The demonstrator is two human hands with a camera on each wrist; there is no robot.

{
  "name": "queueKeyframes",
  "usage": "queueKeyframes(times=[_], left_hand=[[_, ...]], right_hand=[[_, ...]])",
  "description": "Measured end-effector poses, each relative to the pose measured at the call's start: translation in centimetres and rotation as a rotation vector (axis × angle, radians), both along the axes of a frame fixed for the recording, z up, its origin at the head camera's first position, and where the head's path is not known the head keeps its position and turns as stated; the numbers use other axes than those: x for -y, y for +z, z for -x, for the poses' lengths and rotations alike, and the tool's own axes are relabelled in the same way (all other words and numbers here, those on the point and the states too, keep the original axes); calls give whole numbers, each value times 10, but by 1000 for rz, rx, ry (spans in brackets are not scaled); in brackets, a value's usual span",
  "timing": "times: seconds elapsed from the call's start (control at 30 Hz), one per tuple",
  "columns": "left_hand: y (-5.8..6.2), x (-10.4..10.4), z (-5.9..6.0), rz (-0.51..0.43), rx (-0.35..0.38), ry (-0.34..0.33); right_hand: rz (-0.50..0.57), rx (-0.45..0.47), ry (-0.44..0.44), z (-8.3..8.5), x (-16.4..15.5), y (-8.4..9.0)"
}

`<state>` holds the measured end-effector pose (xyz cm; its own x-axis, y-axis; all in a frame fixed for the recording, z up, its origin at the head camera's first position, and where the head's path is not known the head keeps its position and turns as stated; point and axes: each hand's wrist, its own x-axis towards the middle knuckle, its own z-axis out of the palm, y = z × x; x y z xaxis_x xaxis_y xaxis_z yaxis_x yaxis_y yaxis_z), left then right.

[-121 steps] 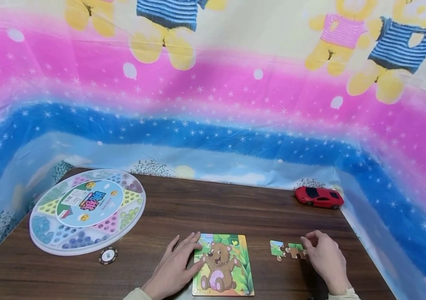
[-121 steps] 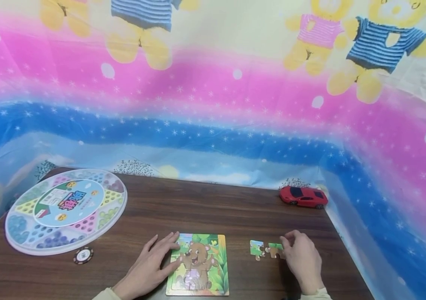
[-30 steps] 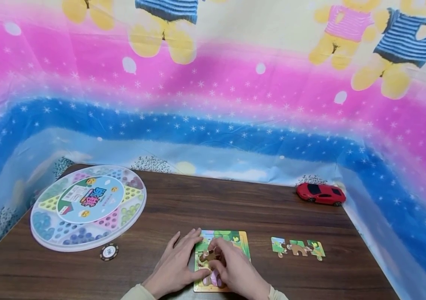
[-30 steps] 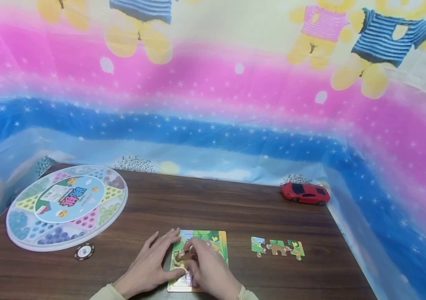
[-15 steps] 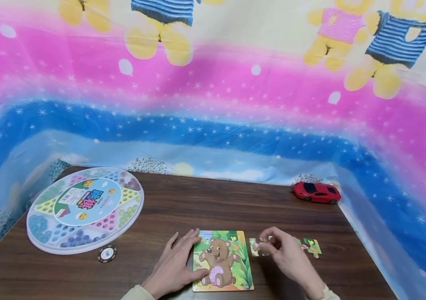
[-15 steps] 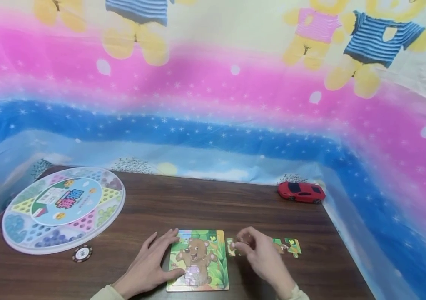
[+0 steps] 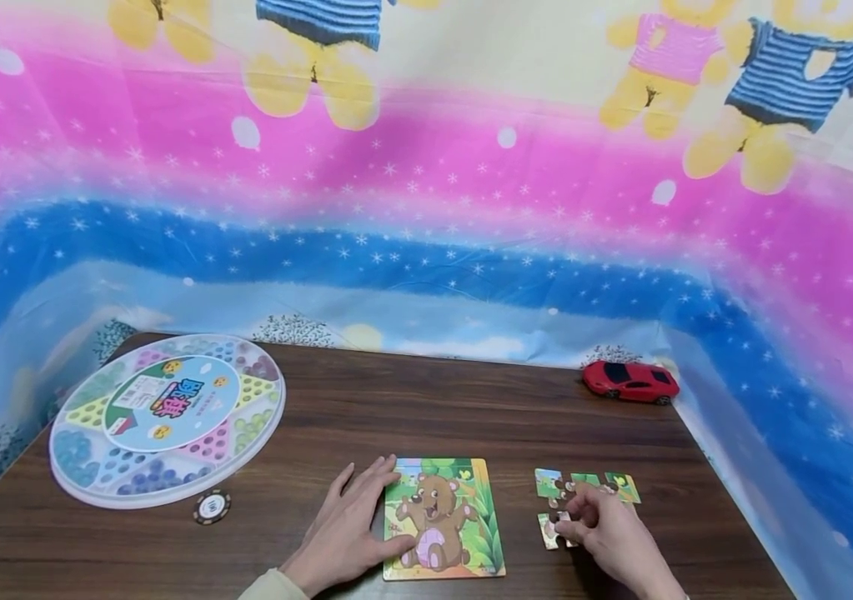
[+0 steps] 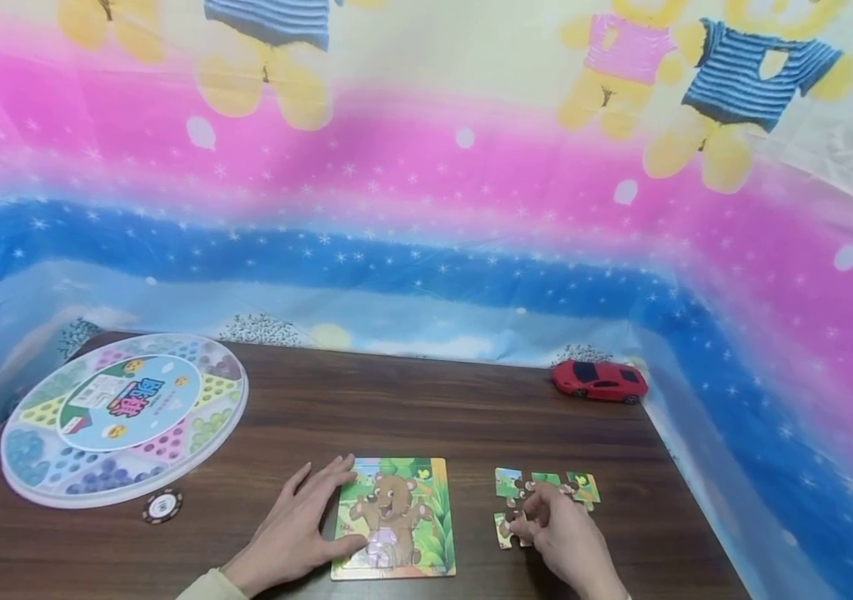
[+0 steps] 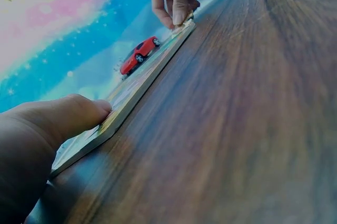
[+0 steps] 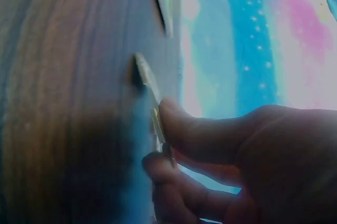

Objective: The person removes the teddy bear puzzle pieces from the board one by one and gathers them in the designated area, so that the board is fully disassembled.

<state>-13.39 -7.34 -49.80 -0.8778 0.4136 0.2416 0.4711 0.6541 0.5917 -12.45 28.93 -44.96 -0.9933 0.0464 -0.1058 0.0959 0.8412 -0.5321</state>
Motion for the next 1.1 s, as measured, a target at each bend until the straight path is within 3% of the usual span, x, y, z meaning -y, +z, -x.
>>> queueKeyframes(times=[0.2, 0.37, 1.1], left_hand=[[0, 0, 0, 1, -17, 4], [0, 0, 0, 3, -39, 8], [0, 0, 1, 7, 24, 1]], right_hand=[[-92, 22, 4, 1, 1, -1], [-89, 31, 10, 2, 1, 1], [-104, 8, -30, 5, 3, -9]])
